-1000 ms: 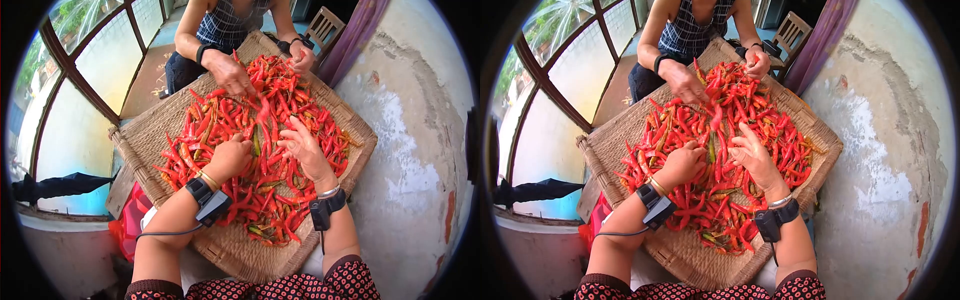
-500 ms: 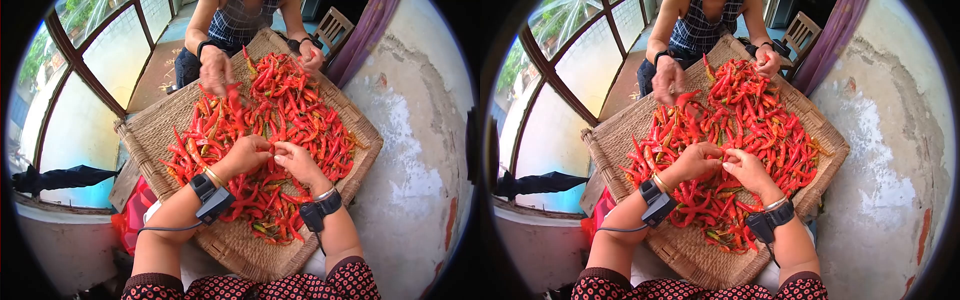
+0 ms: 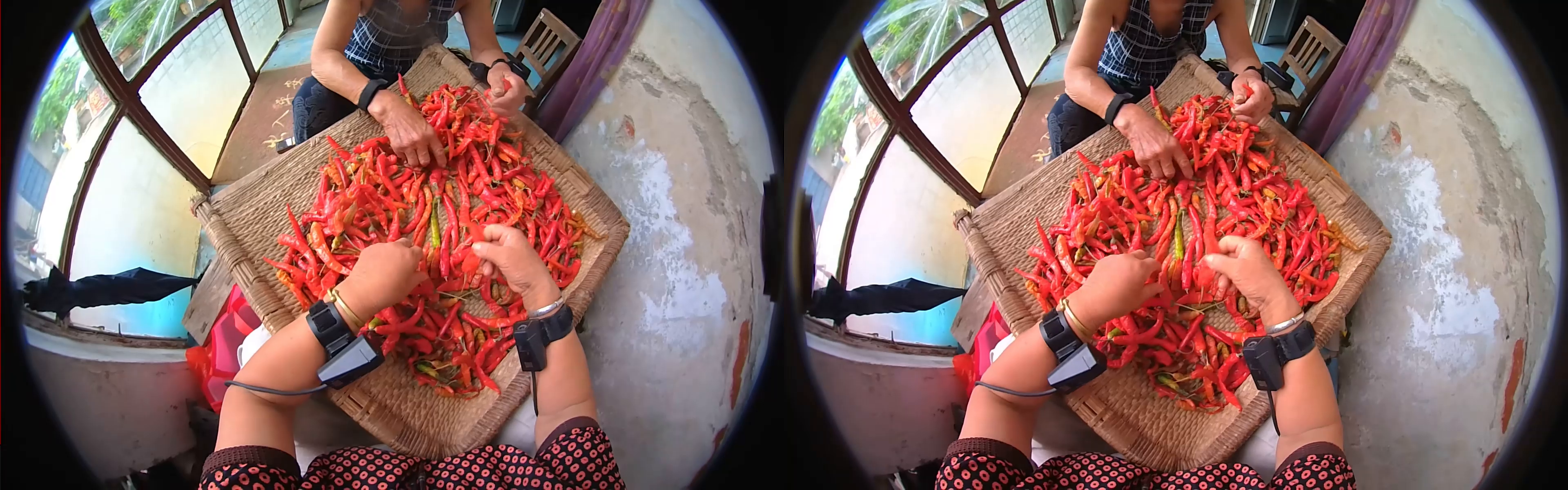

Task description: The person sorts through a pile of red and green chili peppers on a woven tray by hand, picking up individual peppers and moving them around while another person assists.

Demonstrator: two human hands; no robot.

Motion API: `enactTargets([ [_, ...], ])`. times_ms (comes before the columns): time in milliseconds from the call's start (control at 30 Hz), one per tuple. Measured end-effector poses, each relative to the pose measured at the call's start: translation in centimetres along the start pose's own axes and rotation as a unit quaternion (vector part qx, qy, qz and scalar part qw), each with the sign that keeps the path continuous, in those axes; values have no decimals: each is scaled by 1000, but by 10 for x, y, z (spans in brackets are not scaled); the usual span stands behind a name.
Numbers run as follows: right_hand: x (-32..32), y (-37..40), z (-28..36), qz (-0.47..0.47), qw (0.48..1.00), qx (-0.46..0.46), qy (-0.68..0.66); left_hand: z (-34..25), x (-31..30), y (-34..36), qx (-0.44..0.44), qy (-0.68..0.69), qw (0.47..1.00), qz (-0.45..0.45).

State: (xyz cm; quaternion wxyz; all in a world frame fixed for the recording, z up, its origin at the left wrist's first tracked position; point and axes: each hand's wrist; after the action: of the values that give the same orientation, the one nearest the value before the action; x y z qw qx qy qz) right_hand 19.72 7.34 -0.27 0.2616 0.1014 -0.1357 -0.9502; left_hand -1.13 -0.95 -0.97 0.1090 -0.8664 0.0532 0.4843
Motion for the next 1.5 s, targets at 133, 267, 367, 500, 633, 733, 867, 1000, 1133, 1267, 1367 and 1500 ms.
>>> enactTargets([
  [133,3,0,14,-26,971,-87,-220,3,3,5,-20,-107,988,107],
  [267,2,-4,1,-64,993,-41,-90,-1,-1,5,1,-82,986,146],
  [367,19,0,-2,15,999,-26,41,1,-1,9,52,-83,985,144],
  [500,35,7,-7,86,976,-93,177,-2,-1,8,42,-110,979,167],
  [633,41,15,-6,125,960,-147,204,2,-2,3,38,-64,985,153],
  [733,42,16,-2,118,966,-82,217,0,-5,3,34,17,992,119],
  [867,36,17,0,114,981,-42,154,0,-11,5,52,107,990,77],
  [1000,8,14,6,127,953,-35,271,17,-41,12,-31,0,997,76],
  [1133,4,3,11,-68,988,-116,-78,45,-64,31,-142,-192,971,11],
  [1267,5,1,6,-136,983,-69,-105,68,-66,50,-140,-203,969,9],
  [1367,11,1,0,-92,994,-58,-12,76,-63,58,-107,-191,976,-18],
  [1500,23,4,-5,-37,995,-70,65,84,-55,61,-60,-162,984,-50],
])
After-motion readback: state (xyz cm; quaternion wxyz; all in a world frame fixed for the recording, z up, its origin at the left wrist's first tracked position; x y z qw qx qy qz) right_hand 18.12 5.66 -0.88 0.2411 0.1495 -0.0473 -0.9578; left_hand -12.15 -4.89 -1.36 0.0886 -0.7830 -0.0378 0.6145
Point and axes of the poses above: each hand's wrist, its own y-axis away from the middle knuckle, its own x-axis out of the palm, z = x × y, and after that the axes turned 5 degrees about -z, right-handed
